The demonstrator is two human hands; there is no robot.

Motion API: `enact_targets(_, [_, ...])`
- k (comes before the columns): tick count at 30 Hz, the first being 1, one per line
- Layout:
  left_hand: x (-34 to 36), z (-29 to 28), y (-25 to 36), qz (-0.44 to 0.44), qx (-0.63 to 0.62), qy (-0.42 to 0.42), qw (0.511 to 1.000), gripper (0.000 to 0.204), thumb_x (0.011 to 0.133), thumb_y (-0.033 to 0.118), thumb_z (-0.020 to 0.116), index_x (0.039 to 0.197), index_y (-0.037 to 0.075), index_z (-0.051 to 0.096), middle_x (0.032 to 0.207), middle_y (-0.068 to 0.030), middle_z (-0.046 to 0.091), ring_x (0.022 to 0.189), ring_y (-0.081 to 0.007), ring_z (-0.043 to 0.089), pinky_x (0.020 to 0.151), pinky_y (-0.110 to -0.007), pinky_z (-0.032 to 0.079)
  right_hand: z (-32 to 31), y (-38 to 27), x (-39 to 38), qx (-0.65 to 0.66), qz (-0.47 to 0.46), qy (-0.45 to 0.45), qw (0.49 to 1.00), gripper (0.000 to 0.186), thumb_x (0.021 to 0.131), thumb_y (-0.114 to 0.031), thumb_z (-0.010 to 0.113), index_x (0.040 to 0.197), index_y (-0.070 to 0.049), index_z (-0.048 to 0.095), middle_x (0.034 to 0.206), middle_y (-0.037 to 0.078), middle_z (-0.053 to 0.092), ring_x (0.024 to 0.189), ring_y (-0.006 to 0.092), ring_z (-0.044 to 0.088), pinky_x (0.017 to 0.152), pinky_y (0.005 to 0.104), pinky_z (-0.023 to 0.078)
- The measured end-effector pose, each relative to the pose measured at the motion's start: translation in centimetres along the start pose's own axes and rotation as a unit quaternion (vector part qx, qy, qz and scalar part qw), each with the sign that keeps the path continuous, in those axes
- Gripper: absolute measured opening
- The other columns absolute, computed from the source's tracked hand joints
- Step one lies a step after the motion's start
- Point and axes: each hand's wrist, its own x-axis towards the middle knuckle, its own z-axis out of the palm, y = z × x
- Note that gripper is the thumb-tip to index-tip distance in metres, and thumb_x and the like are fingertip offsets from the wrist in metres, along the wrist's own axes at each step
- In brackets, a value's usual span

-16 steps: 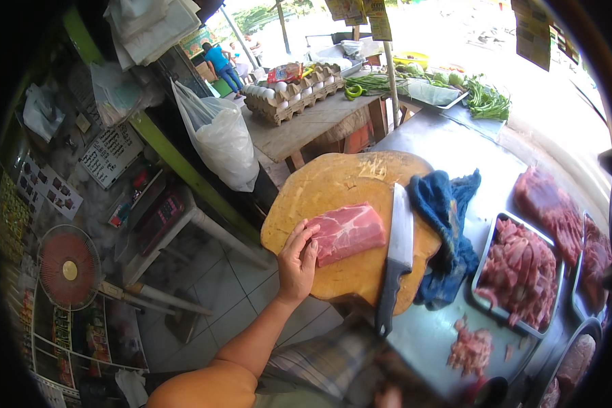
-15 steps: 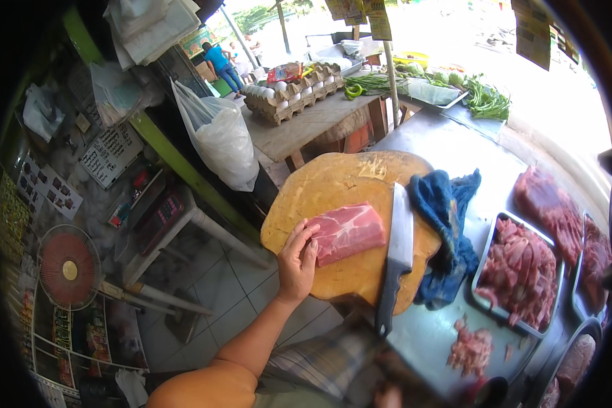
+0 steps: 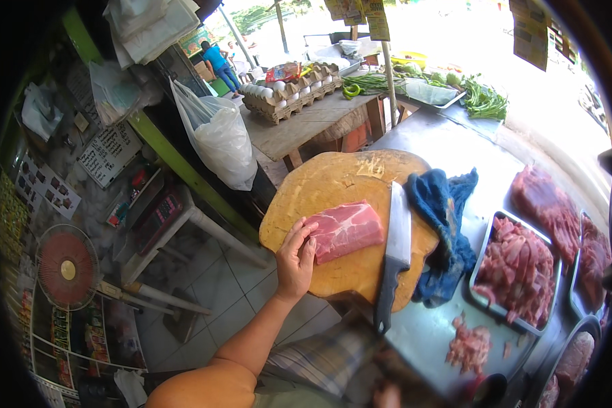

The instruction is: The person holds a piece of pork on a wooden cutting board and uses a cleaver to slice it into smaller pieces. The person occasionally wipes the blade with a cloth and repositions the meat while continuing to cut.

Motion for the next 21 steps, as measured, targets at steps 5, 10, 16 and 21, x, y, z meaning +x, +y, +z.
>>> enact_targets(5, [-0.01,-0.01,-0.03,0.003,0.001,0.001,1.0,0.023,0.097,0.002,0.056,0.117,-0.002,0.066,0.13,-0.0212,0.061,0.127,-0.0283,0.056,0.104,-0.036,0.044,-0.14,-0.08,0.03,0.01,0.03,-0.018,0.999,0.029,0.089,-0.013,0.06,0.113,0.001,0.069,0.105,0.027,0.069,0.102,0.0411,0.067,0.088,0.0446,0.052])
enact_targets(10, [0.0,-0.03,0.03,0.003,0.0,0.002,1.0,0.023,0.097,0.002,0.056,0.117,-0.002,0.066,0.13,-0.0213,0.061,0.126,-0.0283,0.056,0.104,-0.036,0.044,-0.29,-0.29,0.01,0.019,0.029,-0.018,0.999,0.029,0.089,-0.012,0.06,0.113,0.001,0.069,0.105,0.027,0.069,0.102,0.041,0.067,0.089,0.0445,0.052])
enact_targets(16, [0.01,0.03,-0.03,-0.002,-0.006,0.002,1.0,0.023,0.097,0.003,0.056,0.117,-0.002,0.066,0.13,-0.0213,0.061,0.126,-0.0278,0.056,0.103,-0.035,0.045,-0.49,-0.55,-0.06,0.024,0.033,-0.021,0.999,0.028,0.088,-0.011,0.061,0.112,0.002,0.069,0.104,0.027,0.069,0.101,0.0414,0.067,0.088,0.0443,0.052])
enact_targets(21, [0.0,0.03,-0.15,0.002,0.0,0.001,1.0,0.023,0.097,0.002,0.055,0.117,-0.003,0.066,0.13,-0.0206,0.061,0.126,-0.0275,0.056,0.103,-0.035,0.045,-0.66,-0.89,-0.12,0.023,0.037,-0.024,0.999,0.028,0.088,-0.01,0.061,0.112,0.002,0.069,0.104,0.027,0.069,0.1,0.0419,0.067,0.086,0.0444,0.052])
